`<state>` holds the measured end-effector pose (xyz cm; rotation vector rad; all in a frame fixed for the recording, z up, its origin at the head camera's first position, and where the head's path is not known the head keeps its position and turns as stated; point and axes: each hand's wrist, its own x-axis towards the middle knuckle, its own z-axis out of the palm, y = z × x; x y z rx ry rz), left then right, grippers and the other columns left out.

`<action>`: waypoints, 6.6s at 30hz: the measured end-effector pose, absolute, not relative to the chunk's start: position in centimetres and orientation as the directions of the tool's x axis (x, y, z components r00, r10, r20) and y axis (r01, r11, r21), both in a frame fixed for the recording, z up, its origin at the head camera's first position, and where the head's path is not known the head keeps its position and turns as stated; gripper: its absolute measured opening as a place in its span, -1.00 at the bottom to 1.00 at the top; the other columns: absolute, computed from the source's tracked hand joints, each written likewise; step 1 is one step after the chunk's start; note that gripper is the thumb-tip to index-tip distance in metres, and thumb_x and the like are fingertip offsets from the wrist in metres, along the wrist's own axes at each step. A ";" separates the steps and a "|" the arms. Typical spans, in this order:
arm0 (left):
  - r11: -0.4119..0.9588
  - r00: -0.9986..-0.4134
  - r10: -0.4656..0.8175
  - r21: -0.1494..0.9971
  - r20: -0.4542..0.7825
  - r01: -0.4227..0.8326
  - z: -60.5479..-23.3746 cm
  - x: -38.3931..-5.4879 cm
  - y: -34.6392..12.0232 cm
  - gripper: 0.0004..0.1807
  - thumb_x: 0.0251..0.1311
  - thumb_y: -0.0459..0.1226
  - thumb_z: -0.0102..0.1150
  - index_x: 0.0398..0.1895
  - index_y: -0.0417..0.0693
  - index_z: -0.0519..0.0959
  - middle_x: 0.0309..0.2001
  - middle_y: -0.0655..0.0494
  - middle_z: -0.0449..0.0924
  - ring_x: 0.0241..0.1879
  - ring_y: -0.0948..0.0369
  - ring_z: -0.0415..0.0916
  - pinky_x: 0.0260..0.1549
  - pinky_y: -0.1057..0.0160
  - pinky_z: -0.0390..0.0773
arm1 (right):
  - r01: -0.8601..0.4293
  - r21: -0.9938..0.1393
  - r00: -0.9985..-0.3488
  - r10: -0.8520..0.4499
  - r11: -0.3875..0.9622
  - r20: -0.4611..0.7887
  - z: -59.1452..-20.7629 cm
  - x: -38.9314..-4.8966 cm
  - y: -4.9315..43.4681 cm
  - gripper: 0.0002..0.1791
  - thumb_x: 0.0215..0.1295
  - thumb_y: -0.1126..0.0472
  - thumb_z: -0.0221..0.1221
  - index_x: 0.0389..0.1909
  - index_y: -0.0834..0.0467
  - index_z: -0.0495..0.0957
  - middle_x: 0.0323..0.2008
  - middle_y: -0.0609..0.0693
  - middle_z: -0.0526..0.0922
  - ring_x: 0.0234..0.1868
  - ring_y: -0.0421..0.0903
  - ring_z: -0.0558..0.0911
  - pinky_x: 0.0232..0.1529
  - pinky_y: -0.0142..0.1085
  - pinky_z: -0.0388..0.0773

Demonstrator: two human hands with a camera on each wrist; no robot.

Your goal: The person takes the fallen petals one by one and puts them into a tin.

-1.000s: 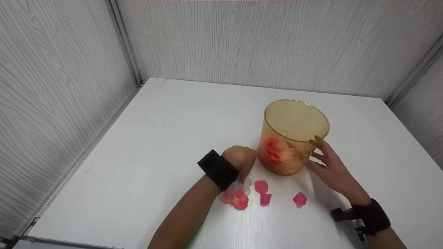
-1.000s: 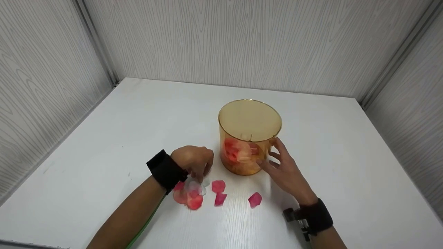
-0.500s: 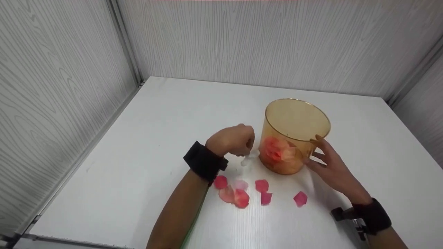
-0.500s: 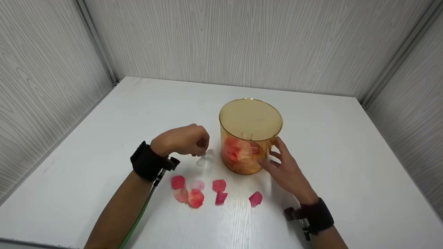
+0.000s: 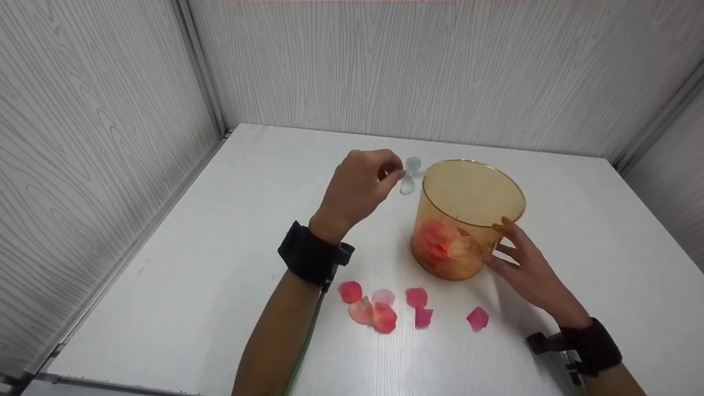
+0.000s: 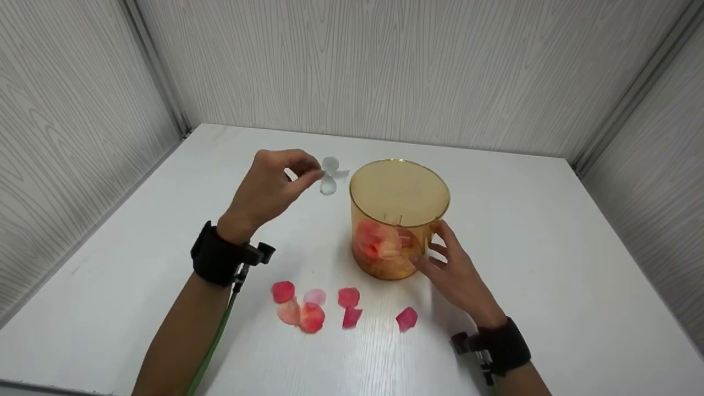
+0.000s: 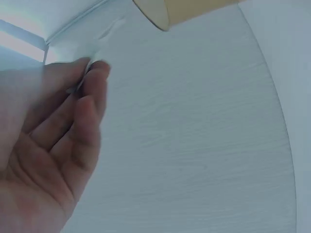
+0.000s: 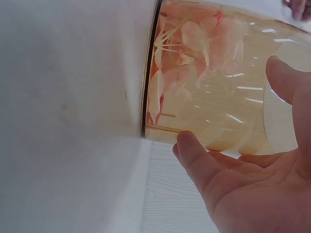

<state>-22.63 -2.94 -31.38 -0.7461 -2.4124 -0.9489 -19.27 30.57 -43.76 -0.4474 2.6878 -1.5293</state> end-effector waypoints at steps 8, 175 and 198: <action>0.565 -0.584 0.334 0.339 0.740 0.753 -33.7 -22.2 1.1 -0.82 0.35 -0.27 0.33 -0.09 -0.17 0.76 -0.19 -0.01 0.82 -0.28 0.18 0.71 -0.17 0.33 0.73 | -0.239 -0.837 -0.960 -0.250 0.492 0.128 -44.0 -19.2 30.7 -0.02 0.46 0.09 0.26 0.67 0.09 -0.16 0.59 0.24 0.14 0.46 0.35 0.42 0.15 -0.60 0.47; 0.892 -0.838 0.437 0.276 -0.328 0.358 -38.6 -23.8 0.4 -0.81 0.15 -0.37 0.33 -0.60 -0.06 0.60 -0.69 0.08 0.36 -0.64 0.16 0.31 -0.70 0.27 0.42 | -0.252 -0.830 -0.955 -0.265 0.498 0.132 -44.0 -19.3 30.6 -0.07 0.48 0.09 0.24 0.65 0.08 -0.11 0.57 0.20 0.18 0.46 0.33 0.43 0.13 -0.61 0.48; 0.548 -0.679 0.182 0.500 0.712 0.671 -33.0 -23.0 0.0 -0.83 0.38 -0.24 0.29 -0.11 -0.14 0.75 -0.22 0.03 0.80 -0.26 0.21 0.65 -0.27 0.37 0.65 | -0.256 -0.824 -0.954 -0.269 0.506 0.132 -43.6 -19.2 30.7 -0.07 0.48 0.05 0.24 0.65 0.09 -0.11 0.57 0.19 0.20 0.44 0.28 0.45 0.13 -0.61 0.48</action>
